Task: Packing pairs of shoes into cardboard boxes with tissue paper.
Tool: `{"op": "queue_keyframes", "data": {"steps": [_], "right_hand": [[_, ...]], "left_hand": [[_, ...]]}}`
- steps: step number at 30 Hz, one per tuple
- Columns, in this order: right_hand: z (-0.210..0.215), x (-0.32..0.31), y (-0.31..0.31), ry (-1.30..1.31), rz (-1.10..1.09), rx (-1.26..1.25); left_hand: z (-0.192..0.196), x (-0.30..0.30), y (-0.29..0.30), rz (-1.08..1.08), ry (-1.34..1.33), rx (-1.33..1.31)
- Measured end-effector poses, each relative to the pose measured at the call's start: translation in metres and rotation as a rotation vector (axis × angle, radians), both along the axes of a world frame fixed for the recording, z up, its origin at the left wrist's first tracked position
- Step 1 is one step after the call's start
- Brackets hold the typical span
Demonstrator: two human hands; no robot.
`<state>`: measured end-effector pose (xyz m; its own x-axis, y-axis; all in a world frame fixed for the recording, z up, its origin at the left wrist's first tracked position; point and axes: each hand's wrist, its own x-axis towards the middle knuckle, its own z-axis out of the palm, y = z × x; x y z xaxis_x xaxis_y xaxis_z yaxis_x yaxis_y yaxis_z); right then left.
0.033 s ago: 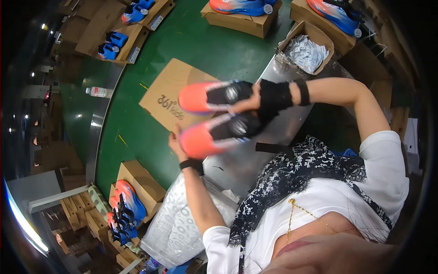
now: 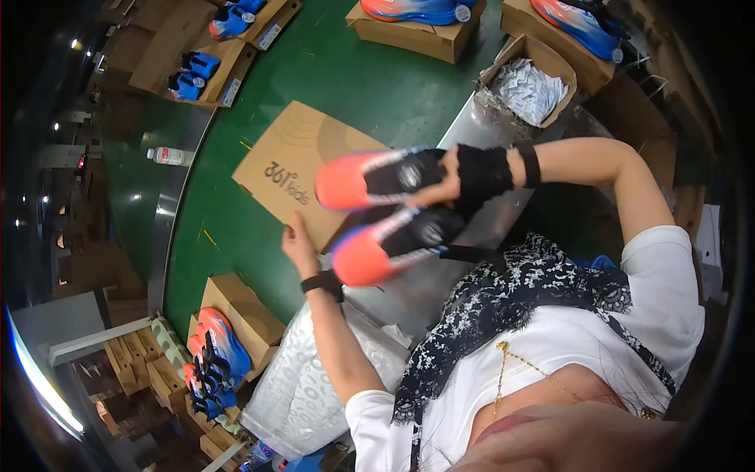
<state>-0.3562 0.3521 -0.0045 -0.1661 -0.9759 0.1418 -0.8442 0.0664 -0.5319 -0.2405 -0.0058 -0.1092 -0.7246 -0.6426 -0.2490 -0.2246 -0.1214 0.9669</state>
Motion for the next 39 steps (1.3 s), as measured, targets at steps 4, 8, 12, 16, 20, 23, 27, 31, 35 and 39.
{"op": "queue_keyframes", "data": {"steps": [4, 8, 12, 16, 20, 23, 27, 31, 35, 39], "right_hand": [[-0.039, 0.023, 0.017, 0.308, 0.198, -0.049], [-0.024, 0.017, -0.004, 0.062, 0.002, -0.026], [0.009, -0.005, -0.04, 0.119, -0.525, -0.403], [-0.035, -0.03, -0.099, 0.298, -0.777, -0.175], [-0.022, -0.049, -0.1, -0.394, -0.722, -0.437], [-0.007, -0.079, -0.058, -0.56, -0.879, -0.569], [-0.019, -0.092, 0.013, -1.252, -0.839, -0.679], [-0.039, -0.105, 0.064, -0.837, -1.055, -0.157], [-0.073, -0.146, 0.145, 0.02, -1.194, -0.289], [-0.089, -0.139, 0.152, 0.072, -0.834, 0.412]], "left_hand": [[0.092, -0.025, 0.012, -0.059, -0.189, -0.256], [0.137, -0.061, 0.073, -0.189, -0.07, -0.194], [0.139, -0.08, 0.093, -0.25, -0.1, -0.394], [0.129, -0.098, 0.107, -0.294, -0.022, -0.819], [0.137, -0.091, 0.097, -0.236, -0.321, -0.875], [0.104, -0.04, 0.042, -0.193, -0.06, -0.339], [0.063, 0.043, 0.024, -0.178, -0.466, -0.223], [0.039, 0.071, 0.055, -0.162, -0.328, -0.051], [0.026, 0.061, 0.087, -0.255, -0.327, -0.017], [0.035, 0.047, 0.115, -0.238, -0.284, -0.048]]}}
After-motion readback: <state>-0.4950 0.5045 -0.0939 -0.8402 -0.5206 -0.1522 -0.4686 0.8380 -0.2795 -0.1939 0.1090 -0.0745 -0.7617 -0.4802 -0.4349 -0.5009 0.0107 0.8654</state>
